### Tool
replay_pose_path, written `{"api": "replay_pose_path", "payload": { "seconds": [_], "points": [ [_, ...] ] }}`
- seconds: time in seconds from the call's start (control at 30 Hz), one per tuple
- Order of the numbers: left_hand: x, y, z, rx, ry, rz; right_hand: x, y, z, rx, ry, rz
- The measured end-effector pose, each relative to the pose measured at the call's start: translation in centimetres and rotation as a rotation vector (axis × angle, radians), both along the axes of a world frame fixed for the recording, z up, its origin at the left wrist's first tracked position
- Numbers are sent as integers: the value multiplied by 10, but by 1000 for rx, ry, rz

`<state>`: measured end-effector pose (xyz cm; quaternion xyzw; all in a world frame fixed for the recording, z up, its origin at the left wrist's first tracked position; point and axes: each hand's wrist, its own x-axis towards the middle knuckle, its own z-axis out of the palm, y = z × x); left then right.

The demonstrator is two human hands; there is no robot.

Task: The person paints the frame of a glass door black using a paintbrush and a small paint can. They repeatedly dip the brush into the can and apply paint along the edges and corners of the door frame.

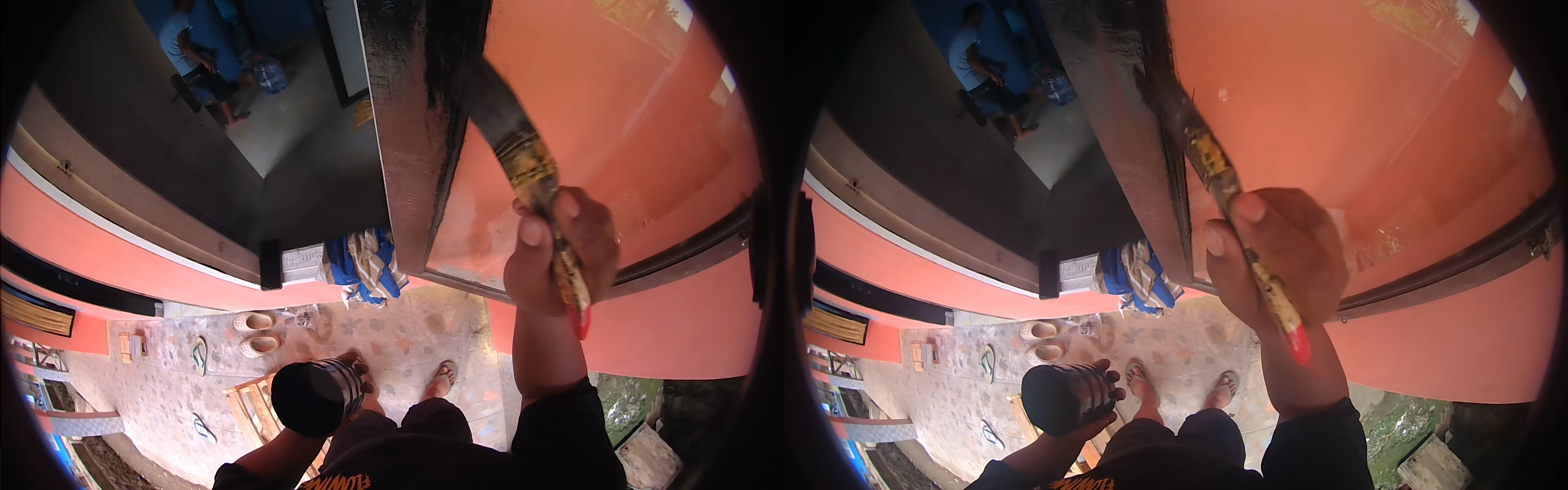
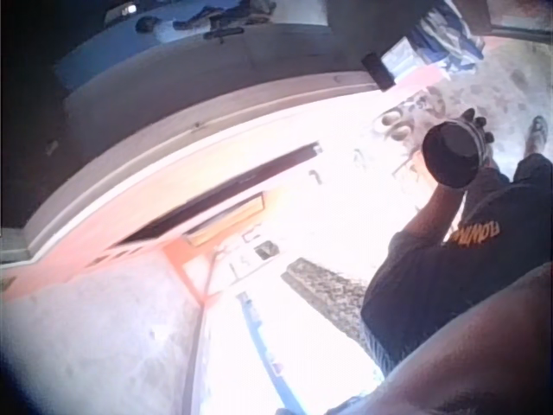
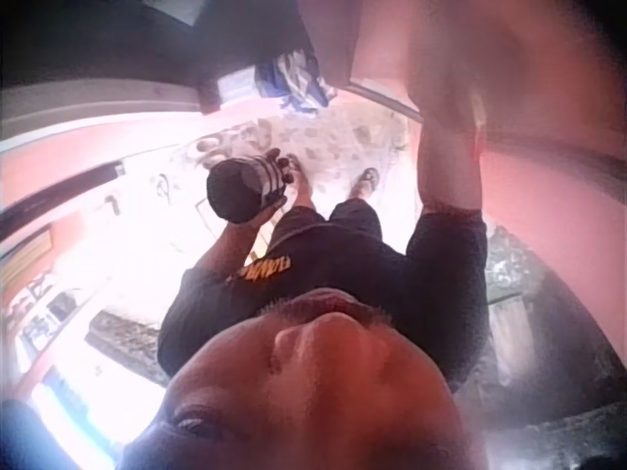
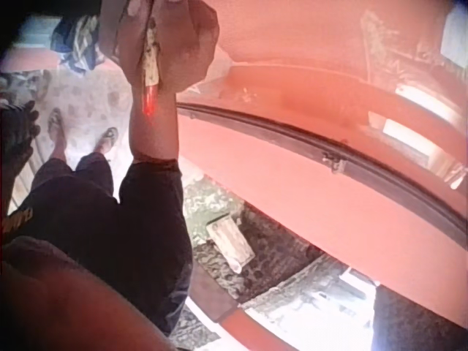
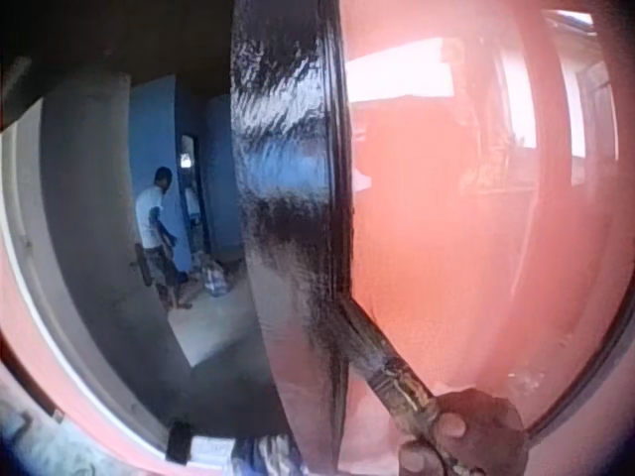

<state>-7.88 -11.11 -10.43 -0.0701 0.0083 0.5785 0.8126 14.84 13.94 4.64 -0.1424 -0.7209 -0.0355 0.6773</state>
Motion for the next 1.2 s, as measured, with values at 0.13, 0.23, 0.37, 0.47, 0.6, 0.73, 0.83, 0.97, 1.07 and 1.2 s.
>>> {"api": "replay_pose_path", "payload": {
  "seconds": [0.13,0.23,0.37,0.47,0.6,0.73,0.83,0.97,1.07,1.2],
  "points": [
    [2,0,2,-22,-1,1,0,-16,-26,-136,-73,-7],
    [3,8,4,26,-4,-15,1,-17,-25,-81,-16,52],
    [3,7,9,-23,32,-23,-3,-5,11,48,64,62],
    [9,6,8,-13,48,-23,-3,3,20,49,22,-32],
    [9,2,-4,3,99,-8,-2,-9,-5,-80,-67,-80],
    [14,-4,-19,-139,-81,60,0,-12,-5,-20,38,22],
    [15,-2,-15,-147,-73,45,-4,-2,30,74,102,49],
    [19,1,-19,-95,-74,28,-8,9,56,121,32,-15],
    [19,0,-26,-60,-55,22,-5,2,39,49,-20,-73],
    [16,-3,-27,-107,-71,30,-3,-7,24,12,0,-19]
  ]
}}
